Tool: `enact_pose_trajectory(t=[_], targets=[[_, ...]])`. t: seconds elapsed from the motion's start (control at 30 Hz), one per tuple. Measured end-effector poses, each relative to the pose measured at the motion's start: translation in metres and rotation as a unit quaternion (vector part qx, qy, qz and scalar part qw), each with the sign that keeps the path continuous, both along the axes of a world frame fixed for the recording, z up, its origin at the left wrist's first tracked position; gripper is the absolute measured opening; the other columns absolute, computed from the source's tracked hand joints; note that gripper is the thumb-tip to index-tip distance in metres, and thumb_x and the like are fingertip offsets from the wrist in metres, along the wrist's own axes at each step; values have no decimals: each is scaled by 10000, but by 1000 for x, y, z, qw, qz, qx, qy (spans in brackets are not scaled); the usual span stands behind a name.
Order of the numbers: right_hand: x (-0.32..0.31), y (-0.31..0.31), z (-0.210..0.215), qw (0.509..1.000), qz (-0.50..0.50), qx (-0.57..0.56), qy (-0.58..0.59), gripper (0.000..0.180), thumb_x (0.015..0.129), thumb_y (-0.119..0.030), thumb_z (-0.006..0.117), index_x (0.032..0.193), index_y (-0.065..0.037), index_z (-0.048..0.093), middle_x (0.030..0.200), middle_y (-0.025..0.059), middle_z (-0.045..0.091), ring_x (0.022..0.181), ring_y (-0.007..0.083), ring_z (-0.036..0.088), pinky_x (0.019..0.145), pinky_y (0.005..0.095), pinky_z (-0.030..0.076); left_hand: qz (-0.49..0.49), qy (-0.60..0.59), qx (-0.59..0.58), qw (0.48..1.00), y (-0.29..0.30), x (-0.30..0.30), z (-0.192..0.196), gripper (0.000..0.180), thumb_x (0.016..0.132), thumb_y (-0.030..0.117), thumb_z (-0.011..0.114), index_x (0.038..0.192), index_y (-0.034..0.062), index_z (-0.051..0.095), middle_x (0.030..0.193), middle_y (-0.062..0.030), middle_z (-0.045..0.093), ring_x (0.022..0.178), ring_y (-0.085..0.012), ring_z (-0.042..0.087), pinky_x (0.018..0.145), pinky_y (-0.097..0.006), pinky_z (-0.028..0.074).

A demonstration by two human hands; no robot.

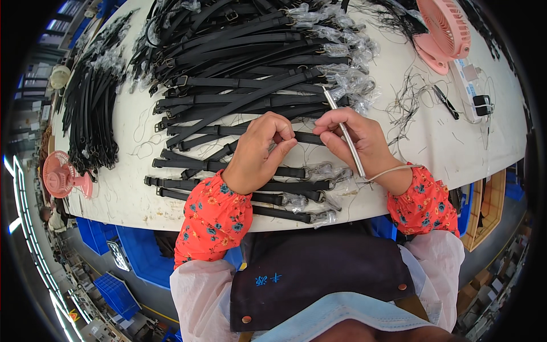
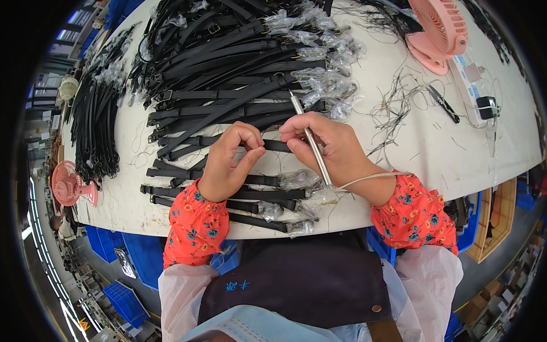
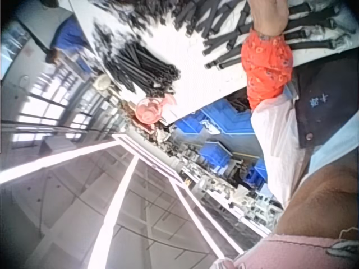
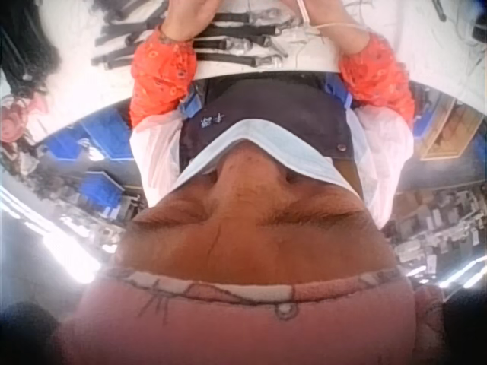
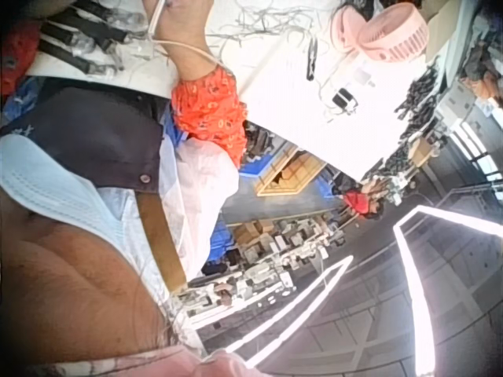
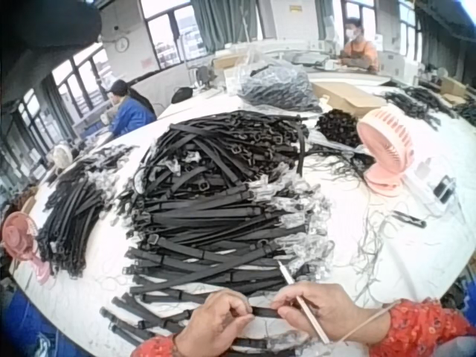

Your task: The person uses a metal tool to attach metal hardware to the ends of black leather belts. They work on a white table in a factory setting, handling the belts one by one and placing the finished items into a pile.

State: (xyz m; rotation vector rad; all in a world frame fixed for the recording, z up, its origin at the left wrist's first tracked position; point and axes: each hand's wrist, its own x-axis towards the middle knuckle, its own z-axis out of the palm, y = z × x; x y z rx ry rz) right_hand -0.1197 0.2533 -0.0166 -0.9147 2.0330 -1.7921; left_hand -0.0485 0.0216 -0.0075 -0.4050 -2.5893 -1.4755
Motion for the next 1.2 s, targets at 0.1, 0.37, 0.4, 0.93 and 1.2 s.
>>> enact_pose_trajectory(t=[0.1, 0.37, 0.4, 0.93, 1.2], targets=[[0, 1, 0, 1000, 2, 10, -7, 235, 934, -2, 696, 1160, -47, 656, 996, 67, 741, 926, 116, 719, 811, 250, 566, -2, 12, 19, 1000, 1, 0, -5, 190, 890, -47, 702, 931, 43, 540, 939, -82, 640, 856, -182, 630, 779, -299, 510], [1, 0, -4, 999, 20, 24, 22, 262, 918, 20, 683, 1169, -53, 661, 976, 65, 729, 866, 110, 700, 773, 248, 559, 28, -14, 25, 999, 6, 3, -5, 265, 868, -82, 702, 901, 52, 476, 900, -90, 618, 805, -180, 634, 748, -294, 508], [2, 0, -4, 999, 23, 31, 11, 268, 915, 25, 680, 1171, -55, 661, 973, 62, 726, 855, 111, 697, 764, 249, 557, 30, -16, 21, 999, 6, 4, -7, 268, 871, -79, 702, 903, 52, 470, 899, -91, 606, 796, -174, 625, 742, -293, 505], [1, -3, -10, 1000, 6, 9, 17, 228, 955, -12, 660, 1178, -53, 649, 959, 66, 719, 856, 100, 692, 764, 244, 552, -9, 62, -19, 998, 0, -3, 6, 340, 813, -19, 753, 1132, 52, 659, 1208, -131, 671, 1101, -267, 648, 980, -351, 497], [-1, -2, -8, 1000, 6, 4, 16, 228, 955, -15, 673, 1179, -45, 644, 979, 63, 728, 887, 116, 701, 792, 254, 558, -3, 30, -65, 997, 2, 0, 3, 224, 798, 7, 801, 1001, 52, 719, 993, -98, 735, 887, -282, 684, 801, -353, 542]])
